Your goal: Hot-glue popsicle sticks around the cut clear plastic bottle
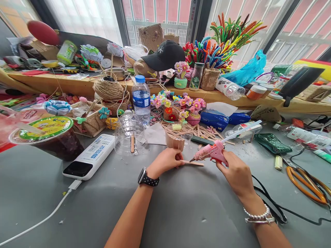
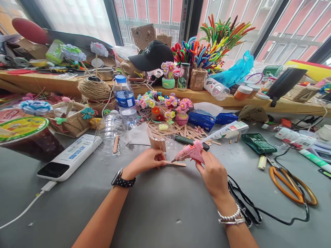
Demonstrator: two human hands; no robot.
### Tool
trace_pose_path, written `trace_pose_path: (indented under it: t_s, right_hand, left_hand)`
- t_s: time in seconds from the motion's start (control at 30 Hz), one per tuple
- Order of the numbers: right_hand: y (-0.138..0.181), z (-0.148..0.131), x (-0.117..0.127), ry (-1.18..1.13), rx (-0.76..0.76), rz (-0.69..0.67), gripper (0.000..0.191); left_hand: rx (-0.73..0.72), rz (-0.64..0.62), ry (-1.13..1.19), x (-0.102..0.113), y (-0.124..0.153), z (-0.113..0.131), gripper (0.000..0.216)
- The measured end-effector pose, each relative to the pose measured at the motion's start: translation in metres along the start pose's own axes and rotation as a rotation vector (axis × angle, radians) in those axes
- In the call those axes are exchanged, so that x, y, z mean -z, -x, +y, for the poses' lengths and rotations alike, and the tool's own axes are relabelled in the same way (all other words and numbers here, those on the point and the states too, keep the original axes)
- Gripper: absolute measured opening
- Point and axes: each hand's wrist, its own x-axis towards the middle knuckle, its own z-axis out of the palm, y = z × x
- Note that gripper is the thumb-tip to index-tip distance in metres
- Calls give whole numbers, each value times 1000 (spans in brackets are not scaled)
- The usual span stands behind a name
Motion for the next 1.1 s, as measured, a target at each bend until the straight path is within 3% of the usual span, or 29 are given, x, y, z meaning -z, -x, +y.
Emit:
trace_pose_path:
  t_s: [1.1]
  right_hand:
    - [-1, 5, 7, 6, 20, -7, 19]
  left_hand:
    - [14, 6, -14, 1, 0, 3, 18]
